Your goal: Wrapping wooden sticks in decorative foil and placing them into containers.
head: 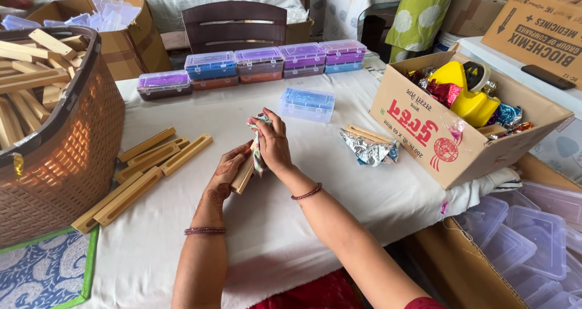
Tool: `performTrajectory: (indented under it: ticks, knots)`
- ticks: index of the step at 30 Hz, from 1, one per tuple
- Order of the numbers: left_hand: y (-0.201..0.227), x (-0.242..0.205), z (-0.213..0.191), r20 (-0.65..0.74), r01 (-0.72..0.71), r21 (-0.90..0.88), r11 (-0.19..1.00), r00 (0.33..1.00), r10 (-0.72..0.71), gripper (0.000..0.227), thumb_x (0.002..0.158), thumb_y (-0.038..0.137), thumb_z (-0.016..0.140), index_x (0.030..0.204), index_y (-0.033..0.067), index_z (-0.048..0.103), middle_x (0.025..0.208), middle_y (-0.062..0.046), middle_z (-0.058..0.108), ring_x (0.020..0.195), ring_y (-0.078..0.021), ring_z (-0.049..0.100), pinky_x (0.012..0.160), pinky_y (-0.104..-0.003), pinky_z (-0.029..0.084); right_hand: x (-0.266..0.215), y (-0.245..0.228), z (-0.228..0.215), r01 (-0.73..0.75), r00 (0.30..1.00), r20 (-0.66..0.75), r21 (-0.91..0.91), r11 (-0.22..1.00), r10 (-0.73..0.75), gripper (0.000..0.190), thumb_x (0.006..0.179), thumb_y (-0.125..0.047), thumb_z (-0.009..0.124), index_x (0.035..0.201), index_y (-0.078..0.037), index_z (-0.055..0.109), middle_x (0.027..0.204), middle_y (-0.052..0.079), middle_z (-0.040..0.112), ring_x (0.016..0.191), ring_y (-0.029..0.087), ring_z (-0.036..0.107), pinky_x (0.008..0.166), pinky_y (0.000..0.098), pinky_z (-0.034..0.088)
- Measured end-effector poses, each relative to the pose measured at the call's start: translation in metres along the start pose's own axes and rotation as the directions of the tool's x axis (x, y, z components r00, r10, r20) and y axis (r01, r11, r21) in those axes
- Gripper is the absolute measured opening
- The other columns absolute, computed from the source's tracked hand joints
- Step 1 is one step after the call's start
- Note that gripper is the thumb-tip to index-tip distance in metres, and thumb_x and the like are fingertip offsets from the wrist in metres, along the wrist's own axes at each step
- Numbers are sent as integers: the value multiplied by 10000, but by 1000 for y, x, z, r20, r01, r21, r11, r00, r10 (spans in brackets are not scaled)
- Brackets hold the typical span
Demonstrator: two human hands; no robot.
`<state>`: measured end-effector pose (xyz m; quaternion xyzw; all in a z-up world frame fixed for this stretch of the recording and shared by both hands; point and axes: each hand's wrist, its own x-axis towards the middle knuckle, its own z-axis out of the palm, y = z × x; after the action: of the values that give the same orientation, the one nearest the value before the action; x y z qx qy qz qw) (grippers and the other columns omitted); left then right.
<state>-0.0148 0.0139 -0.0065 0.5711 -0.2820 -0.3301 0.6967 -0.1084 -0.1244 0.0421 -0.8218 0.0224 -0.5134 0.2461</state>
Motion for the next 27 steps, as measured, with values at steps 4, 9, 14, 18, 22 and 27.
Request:
performTrajectory:
  ticks: [4,9,14,18,22,27]
  knots:
    - [-56,45,-39,-135,-116,-64,991,985,106,464,1010,138,478,1447,-8,534,1273,-147,682,1017,-200,709,850,-303,620,-2,-7,5,123,985,127,-34,992,-117,345,1015,-194,667,1342,-98,615,1501,167,485,1394,370,489,1182,446,435]
    - [-17,18,-25,-325,-227,-408,884,941,92,461,1034,276,443,1418,43,552,1246,-149,665,1055,-226,695,853,-332,619,-9,-44,6,351,887,284,92,932,-363,485,987,-295,679,1427,-109,591,1558,161,441,1451,352,446,1244,450,372]
    - [-8,13,-17,-274,-211,-756,620,962,-7,456,1039,359,503,1351,38,583,1254,-133,652,1119,-248,694,926,-345,638,-10,-64,-4,418,829,361,107,902,-427,540,946,-356,689,1418,-115,583,1586,132,426,1473,333,414,1272,458,292]
    - [-32,27,-19,-246,-92,-361,928,969,1,413,1034,298,515,1336,23,581,1233,-159,668,1088,-258,680,870,-356,598,-5,-43,-1,318,934,192,-58,946,-302,499,948,-295,700,1403,-127,581,1561,148,414,1454,345,400,1248,478,282]
    - [-57,44,-21,-4,-118,-188,975,993,119,440,1015,126,539,1433,-11,561,1323,-134,667,1146,-203,664,956,-286,588,-6,6,14,-64,996,-52,122,990,71,466,973,-20,545,1421,-136,603,1611,189,370,1458,343,450,1177,412,464]
    - [-17,17,9,-50,-66,-142,988,997,59,505,1001,103,514,1502,51,480,1362,-115,631,1129,-188,641,926,-304,558,-10,13,23,-151,984,-45,326,933,175,401,1041,-11,447,1381,-126,626,1615,194,345,1415,327,530,1131,393,498]
